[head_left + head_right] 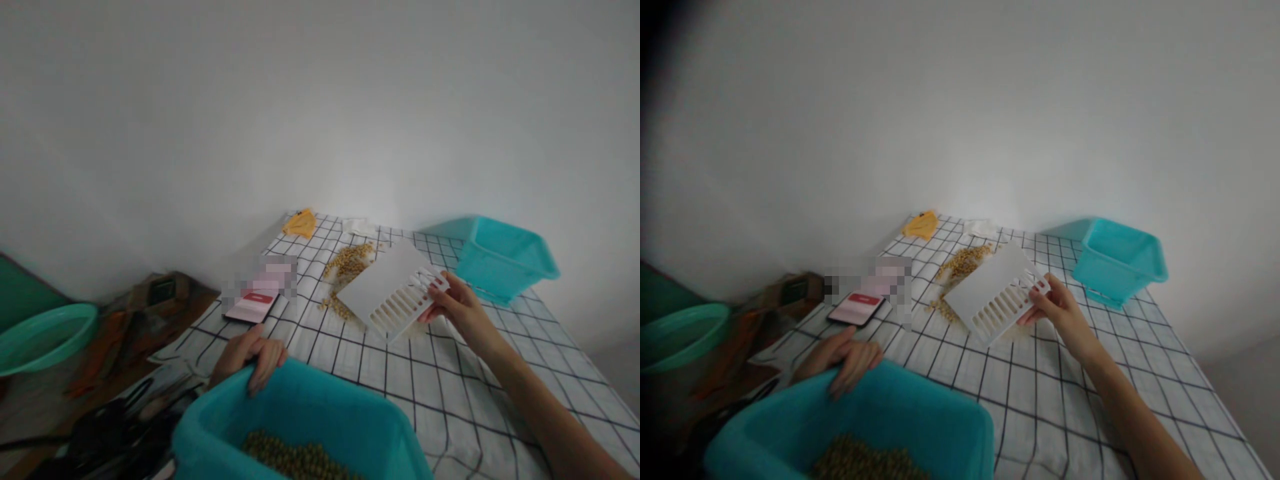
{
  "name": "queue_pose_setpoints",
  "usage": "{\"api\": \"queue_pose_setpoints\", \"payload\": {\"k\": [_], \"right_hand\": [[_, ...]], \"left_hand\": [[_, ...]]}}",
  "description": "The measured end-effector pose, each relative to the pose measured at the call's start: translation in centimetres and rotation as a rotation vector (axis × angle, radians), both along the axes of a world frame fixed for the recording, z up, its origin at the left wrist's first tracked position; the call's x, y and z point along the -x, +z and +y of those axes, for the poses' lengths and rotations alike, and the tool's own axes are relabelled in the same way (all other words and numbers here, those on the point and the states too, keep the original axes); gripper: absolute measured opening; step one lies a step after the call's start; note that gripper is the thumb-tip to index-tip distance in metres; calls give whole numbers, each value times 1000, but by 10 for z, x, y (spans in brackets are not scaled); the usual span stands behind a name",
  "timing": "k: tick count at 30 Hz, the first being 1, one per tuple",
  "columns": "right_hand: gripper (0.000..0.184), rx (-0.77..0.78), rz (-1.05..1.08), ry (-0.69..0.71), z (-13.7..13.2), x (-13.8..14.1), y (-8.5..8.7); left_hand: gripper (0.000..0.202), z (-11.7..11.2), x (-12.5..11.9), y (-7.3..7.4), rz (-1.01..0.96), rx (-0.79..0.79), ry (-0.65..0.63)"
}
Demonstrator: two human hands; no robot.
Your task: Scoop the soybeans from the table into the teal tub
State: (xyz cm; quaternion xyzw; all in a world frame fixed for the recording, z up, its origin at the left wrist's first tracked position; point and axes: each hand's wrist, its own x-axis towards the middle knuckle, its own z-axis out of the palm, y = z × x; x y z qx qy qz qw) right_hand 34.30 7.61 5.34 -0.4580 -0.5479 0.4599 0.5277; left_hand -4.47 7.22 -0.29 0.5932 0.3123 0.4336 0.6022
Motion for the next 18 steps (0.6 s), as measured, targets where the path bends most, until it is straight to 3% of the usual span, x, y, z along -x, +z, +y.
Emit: {"api": "queue_pose_setpoints", "payload": {"k": [3,7,12,18], "right_hand": [[32,-25,49,-58,1,0,0],[29,-76,100,-148,2,-4,1],[27,-152,153,-272,7,-17,1],[29,-187,143,-385,15,-39,-4]], "left_hand": [[72,0,2,7,-119,75,-63],[67,2,7,14,-120,119,-209],[68,-2,0,11,-195,148,-71],[75,-6,-11,13,-224,160,4]]}}
